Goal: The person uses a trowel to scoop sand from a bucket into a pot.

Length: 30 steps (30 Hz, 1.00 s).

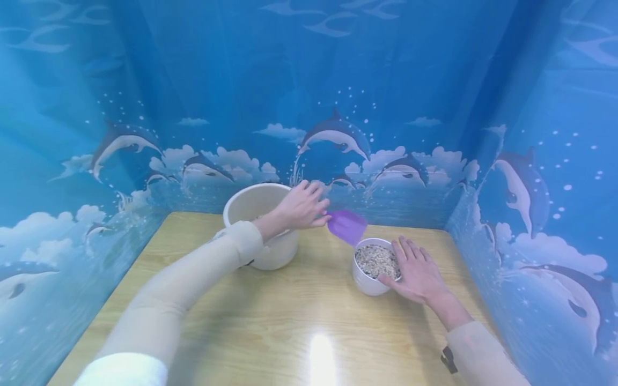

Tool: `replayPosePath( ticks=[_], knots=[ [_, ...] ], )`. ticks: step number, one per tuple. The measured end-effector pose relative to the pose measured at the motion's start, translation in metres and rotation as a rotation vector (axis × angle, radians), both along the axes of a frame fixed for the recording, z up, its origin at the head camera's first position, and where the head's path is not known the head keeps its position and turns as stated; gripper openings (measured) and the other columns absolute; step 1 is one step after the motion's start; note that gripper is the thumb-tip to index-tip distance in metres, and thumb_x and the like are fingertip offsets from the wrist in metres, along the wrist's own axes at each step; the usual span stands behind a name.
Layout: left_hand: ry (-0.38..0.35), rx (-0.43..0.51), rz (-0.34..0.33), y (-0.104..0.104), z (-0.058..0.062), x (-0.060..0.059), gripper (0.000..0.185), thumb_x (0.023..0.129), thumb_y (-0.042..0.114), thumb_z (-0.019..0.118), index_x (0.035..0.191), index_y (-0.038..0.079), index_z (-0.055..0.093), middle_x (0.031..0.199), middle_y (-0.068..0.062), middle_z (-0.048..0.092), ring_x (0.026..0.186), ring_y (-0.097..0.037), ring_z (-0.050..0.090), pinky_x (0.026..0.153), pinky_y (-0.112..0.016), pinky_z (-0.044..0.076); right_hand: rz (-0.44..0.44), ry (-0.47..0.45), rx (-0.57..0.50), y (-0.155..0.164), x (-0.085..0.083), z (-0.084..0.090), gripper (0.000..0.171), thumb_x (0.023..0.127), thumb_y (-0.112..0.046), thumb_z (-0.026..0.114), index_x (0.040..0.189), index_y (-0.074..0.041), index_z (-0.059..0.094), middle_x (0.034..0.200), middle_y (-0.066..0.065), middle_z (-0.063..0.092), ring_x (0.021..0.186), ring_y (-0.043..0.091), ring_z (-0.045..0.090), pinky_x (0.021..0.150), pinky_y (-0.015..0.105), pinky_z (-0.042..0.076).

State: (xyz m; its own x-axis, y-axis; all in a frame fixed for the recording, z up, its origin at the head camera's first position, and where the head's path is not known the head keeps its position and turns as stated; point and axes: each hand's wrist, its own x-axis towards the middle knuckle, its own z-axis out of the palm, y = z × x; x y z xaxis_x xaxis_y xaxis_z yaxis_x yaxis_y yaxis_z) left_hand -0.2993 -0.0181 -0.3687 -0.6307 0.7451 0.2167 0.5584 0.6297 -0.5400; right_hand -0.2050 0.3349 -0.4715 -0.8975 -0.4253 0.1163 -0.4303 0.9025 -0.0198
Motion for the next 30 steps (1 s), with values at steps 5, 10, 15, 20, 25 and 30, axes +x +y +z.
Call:
replayPosePath(
  ticks=[5,10,15,20,25,30],
  knots=[
    [-0.034,0.008,0.007,-0.014,-0.001,0.001,0.054,0.108,0.063,0.032,0.123,0.023,0.067,0.134,-0.007,0.067,0.124,-0.025,0.059,0.101,-0.040,0.050,0.002,0.006,-0.005,-0.001,0.000,0.001,0.101,0.097,-0.066,0.058,0.162,0.005,0.028,0.168,0.033,0.027,0.152,0.056,0.033,0.121,0.073,0.028],
    [-0.091,0.020,0.039,-0.028,0.001,0.003,0.055,0.108,0.062,0.033,0.125,0.022,0.066,0.129,-0.007,0.066,0.122,-0.025,0.059,0.100,-0.040,0.050,-0.004,-0.001,-0.002,0.000,0.001,0.000,0.101,0.097,-0.066,0.057,0.163,0.004,0.026,0.169,0.033,0.026,0.153,0.055,0.031,0.122,0.073,0.027],
    [-0.108,0.033,0.064,-0.044,0.003,0.002,0.055,0.108,0.062,0.034,0.126,0.020,0.066,0.133,-0.009,0.067,0.126,-0.027,0.060,0.103,-0.043,0.051,-0.006,-0.009,0.007,0.001,0.000,0.001,0.101,0.098,-0.066,0.056,0.163,0.004,0.025,0.170,0.033,0.024,0.154,0.054,0.030,0.123,0.072,0.026],
    [-0.132,0.061,0.079,-0.059,0.003,0.003,0.055,0.108,0.062,0.034,0.125,0.021,0.067,0.125,-0.006,0.068,0.117,-0.026,0.061,0.098,-0.042,0.051,-0.009,-0.009,0.016,0.001,0.000,0.002,0.101,0.098,-0.066,0.056,0.163,0.005,0.025,0.170,0.033,0.023,0.154,0.054,0.031,0.123,0.072,0.026],
    [-0.143,0.087,0.072,-0.076,0.004,0.004,0.052,0.108,0.060,0.038,0.122,0.021,0.069,0.118,-0.006,0.068,0.111,-0.025,0.059,0.097,-0.043,0.050,-0.015,-0.018,0.009,0.001,0.001,0.002,0.102,0.097,-0.067,0.056,0.163,0.005,0.026,0.170,0.033,0.023,0.154,0.055,0.030,0.123,0.072,0.026],
    [-0.125,0.087,0.093,-0.094,0.005,0.004,0.051,0.108,0.060,0.041,0.121,0.019,0.068,0.111,-0.007,0.066,0.107,-0.027,0.058,0.095,-0.043,0.049,-0.016,-0.018,0.009,0.000,0.001,0.001,0.102,0.097,-0.068,0.055,0.163,0.004,0.025,0.170,0.033,0.023,0.154,0.055,0.031,0.122,0.072,0.027]
  ],
)
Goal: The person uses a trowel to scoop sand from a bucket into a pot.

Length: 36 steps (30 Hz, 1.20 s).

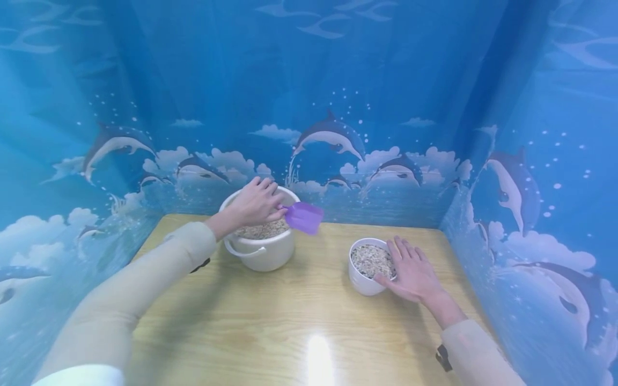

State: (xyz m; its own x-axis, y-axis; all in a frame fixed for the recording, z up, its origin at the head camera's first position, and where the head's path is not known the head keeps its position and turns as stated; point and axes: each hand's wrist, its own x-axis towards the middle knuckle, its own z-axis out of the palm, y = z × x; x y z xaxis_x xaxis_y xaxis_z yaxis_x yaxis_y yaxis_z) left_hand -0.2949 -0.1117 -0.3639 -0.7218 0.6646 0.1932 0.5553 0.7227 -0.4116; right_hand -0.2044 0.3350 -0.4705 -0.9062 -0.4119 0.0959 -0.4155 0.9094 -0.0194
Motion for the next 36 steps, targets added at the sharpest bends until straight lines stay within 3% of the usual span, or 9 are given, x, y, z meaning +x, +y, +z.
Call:
replayPosePath(
  ticks=[5,11,23,36],
  knots=[
    [0.023,0.022,0.010,-0.014,0.002,0.002,0.047,0.107,0.056,0.044,0.116,0.016,0.066,0.110,-0.010,0.067,0.108,-0.029,0.060,0.092,-0.044,0.050,-0.003,0.001,-0.005,0.000,0.000,0.000,0.102,0.097,-0.067,0.056,0.163,0.004,0.026,0.170,0.032,0.024,0.154,0.055,0.031,0.122,0.072,0.028],
    [0.045,0.016,0.007,-0.032,0.002,0.003,0.043,0.107,0.053,0.045,0.107,0.014,0.063,0.101,-0.009,0.065,0.097,-0.028,0.057,0.084,-0.041,0.049,-0.007,-0.001,-0.005,0.001,0.000,0.001,0.101,0.097,-0.066,0.057,0.163,0.004,0.026,0.170,0.032,0.023,0.153,0.055,0.032,0.122,0.072,0.029],
    [0.017,0.017,0.032,-0.058,0.001,0.007,0.043,0.107,0.051,0.048,0.108,0.011,0.063,0.104,-0.014,0.067,0.102,-0.032,0.060,0.090,-0.047,0.051,0.000,0.000,0.000,0.000,-0.001,-0.001,0.101,0.098,-0.068,0.055,0.163,0.005,0.027,0.170,0.032,0.023,0.154,0.054,0.031,0.122,0.072,0.028],
    [0.009,0.011,0.067,-0.080,-0.005,0.005,0.042,0.105,0.051,0.049,0.108,0.012,0.065,0.103,-0.013,0.068,0.099,-0.031,0.060,0.088,-0.046,0.051,0.013,0.024,-0.002,0.000,-0.003,-0.002,0.101,0.097,-0.067,0.057,0.163,0.004,0.028,0.169,0.032,0.027,0.154,0.054,0.032,0.122,0.072,0.029]
  ],
)
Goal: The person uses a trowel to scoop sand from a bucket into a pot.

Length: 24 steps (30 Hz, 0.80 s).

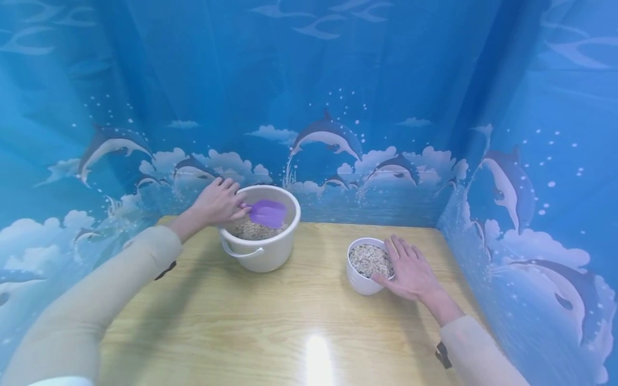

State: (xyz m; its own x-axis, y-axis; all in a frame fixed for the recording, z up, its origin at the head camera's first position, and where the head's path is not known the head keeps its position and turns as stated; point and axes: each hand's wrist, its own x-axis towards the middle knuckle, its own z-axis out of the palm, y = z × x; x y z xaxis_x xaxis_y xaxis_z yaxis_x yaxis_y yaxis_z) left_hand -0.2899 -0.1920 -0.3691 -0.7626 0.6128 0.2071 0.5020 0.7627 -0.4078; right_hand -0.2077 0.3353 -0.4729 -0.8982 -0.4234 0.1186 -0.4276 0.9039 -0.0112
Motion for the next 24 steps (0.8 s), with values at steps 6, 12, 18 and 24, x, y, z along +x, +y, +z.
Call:
replayPosePath(
  ticks=[6,12,18,24],
  knots=[
    [-0.014,-0.047,0.013,-0.009,-0.001,0.000,0.044,0.106,0.051,0.048,0.110,0.011,0.065,0.106,-0.014,0.068,0.102,-0.032,0.060,0.089,-0.046,0.051,0.013,-0.006,0.008,-0.010,-0.001,0.003,0.103,0.097,-0.070,0.055,0.165,0.001,0.024,0.171,0.030,0.024,0.156,0.052,0.029,0.123,0.071,0.027],
    [-0.015,-0.082,0.014,-0.014,-0.001,0.000,0.047,0.106,0.054,0.048,0.114,0.011,0.066,0.106,-0.015,0.067,0.102,-0.032,0.059,0.089,-0.046,0.050,0.037,0.001,0.022,-0.032,-0.005,0.009,0.106,0.095,-0.075,0.054,0.166,-0.002,0.024,0.173,0.027,0.022,0.158,0.049,0.028,0.124,0.069,0.028],
    [-0.032,-0.103,0.027,-0.018,0.003,-0.002,0.054,0.106,0.056,0.047,0.124,0.010,0.067,0.109,-0.017,0.068,0.106,-0.034,0.060,0.092,-0.048,0.051,0.069,-0.003,0.031,-0.056,-0.011,0.016,0.108,0.094,-0.075,0.055,0.167,-0.003,0.022,0.174,0.024,0.020,0.160,0.045,0.026,0.127,0.066,0.026],
    [-0.047,-0.116,0.015,-0.018,0.006,-0.003,0.055,0.106,0.057,0.045,0.121,0.009,0.067,0.108,-0.016,0.068,0.104,-0.032,0.060,0.091,-0.047,0.050,0.115,0.003,0.030,-0.079,-0.015,0.017,0.106,0.094,-0.072,0.057,0.167,-0.003,0.023,0.175,0.022,0.019,0.161,0.043,0.026,0.127,0.065,0.026]
  ],
)
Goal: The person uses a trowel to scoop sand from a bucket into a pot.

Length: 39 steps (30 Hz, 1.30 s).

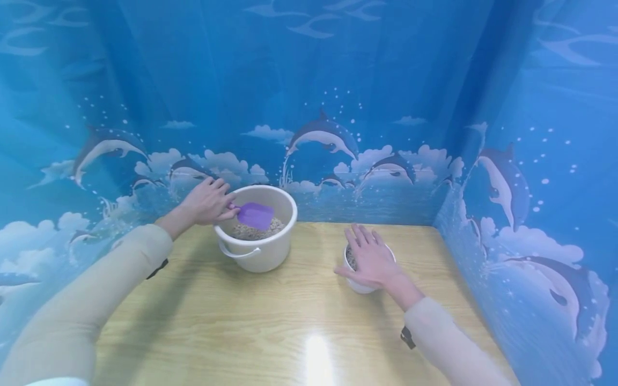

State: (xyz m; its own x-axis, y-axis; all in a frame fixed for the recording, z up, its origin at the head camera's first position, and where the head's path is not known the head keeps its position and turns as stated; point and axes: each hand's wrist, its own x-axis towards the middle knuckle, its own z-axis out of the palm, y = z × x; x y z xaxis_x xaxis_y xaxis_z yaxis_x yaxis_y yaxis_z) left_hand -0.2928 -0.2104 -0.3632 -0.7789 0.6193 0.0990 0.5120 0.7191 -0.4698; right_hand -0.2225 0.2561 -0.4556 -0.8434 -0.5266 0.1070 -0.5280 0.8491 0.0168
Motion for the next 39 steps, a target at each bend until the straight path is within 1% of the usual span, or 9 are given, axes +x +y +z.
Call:
replayPosePath(
  ticks=[6,11,15,18,24,27,35,37,39],
  knots=[
    [0.006,-0.028,-0.004,0.001,0.001,-0.001,0.057,0.105,0.060,0.045,0.119,0.009,0.067,0.111,-0.016,0.069,0.106,-0.033,0.061,0.094,-0.049,0.051,0.033,-0.018,-0.040,-0.025,-0.005,0.005,0.107,0.095,-0.073,0.056,0.168,-0.005,0.018,0.176,0.022,0.017,0.162,0.043,0.022,0.129,0.065,0.023],
    [0.004,-0.040,-0.016,0.001,0.001,-0.003,0.057,0.105,0.060,0.046,0.119,0.009,0.068,0.114,-0.018,0.070,0.110,-0.035,0.061,0.097,-0.052,0.051,0.032,-0.012,-0.020,-0.045,-0.009,0.011,0.110,0.094,-0.081,0.048,0.169,-0.009,0.013,0.177,0.019,0.014,0.164,0.041,0.020,0.131,0.063,0.020],
    [0.010,-0.060,-0.033,0.001,0.001,-0.005,0.053,0.104,0.059,0.049,0.114,0.010,0.068,0.110,-0.017,0.069,0.108,-0.034,0.060,0.099,-0.052,0.049,0.037,-0.001,-0.009,-0.061,-0.014,0.015,0.112,0.093,-0.087,0.040,0.170,-0.010,0.013,0.178,0.018,0.012,0.164,0.041,0.020,0.130,0.062,0.020],
    [0.013,-0.081,-0.045,0.001,0.002,-0.006,0.052,0.104,0.058,0.049,0.110,0.011,0.067,0.109,-0.016,0.068,0.106,-0.033,0.060,0.099,-0.052,0.049,0.048,0.010,-0.016,-0.073,-0.018,0.019,0.112,0.092,-0.087,0.040,0.169,-0.009,0.015,0.178,0.018,0.010,0.164,0.041,0.020,0.130,0.063,0.021],
    [0.034,-0.121,-0.075,0.003,0.003,-0.011,0.050,0.105,0.057,0.048,0.114,0.012,0.068,0.124,-0.019,0.068,0.119,-0.036,0.060,0.108,-0.054,0.048,0.051,0.026,-0.032,-0.089,-0.023,0.024,0.109,0.093,-0.081,0.047,0.169,-0.009,0.017,0.178,0.017,0.008,0.165,0.040,0.018,0.130,0.063,0.018],
    [0.039,-0.135,-0.089,0.005,0.003,-0.013,0.051,0.105,0.057,0.048,0.115,0.012,0.068,0.129,-0.020,0.067,0.122,-0.037,0.059,0.111,-0.054,0.046,0.048,0.029,-0.030,-0.095,-0.026,0.025,0.108,0.094,-0.082,0.045,0.169,-0.010,0.015,0.178,0.017,0.007,0.165,0.040,0.017,0.130,0.063,0.018],
    [0.087,-0.206,-0.110,0.010,0.003,-0.016,0.052,0.105,0.061,0.047,0.109,0.013,0.066,0.118,-0.016,0.068,0.112,-0.032,0.058,0.102,-0.049,0.047,0.048,0.059,-0.040,-0.111,-0.036,0.031,0.105,0.096,-0.078,0.045,0.168,-0.008,0.018,0.177,0.019,0.011,0.164,0.041,0.021,0.130,0.063,0.020],
    [0.093,-0.228,-0.102,0.010,0.004,-0.016,0.053,0.104,0.062,0.047,0.108,0.013,0.065,0.116,-0.015,0.068,0.110,-0.031,0.057,0.099,-0.048,0.047,0.051,0.073,-0.042,-0.115,-0.039,0.033,0.104,0.097,-0.079,0.042,0.168,-0.008,0.017,0.177,0.020,0.014,0.163,0.042,0.023,0.129,0.063,0.021],
    [0.099,-0.246,-0.097,0.011,0.004,-0.017,0.053,0.104,0.063,0.047,0.106,0.012,0.065,0.113,-0.014,0.068,0.107,-0.031,0.056,0.096,-0.046,0.046,0.053,0.086,-0.038,-0.119,-0.042,0.035,0.107,0.096,-0.085,0.031,0.168,-0.007,0.017,0.176,0.022,0.017,0.162,0.042,0.024,0.129,0.063,0.022]
  ],
)
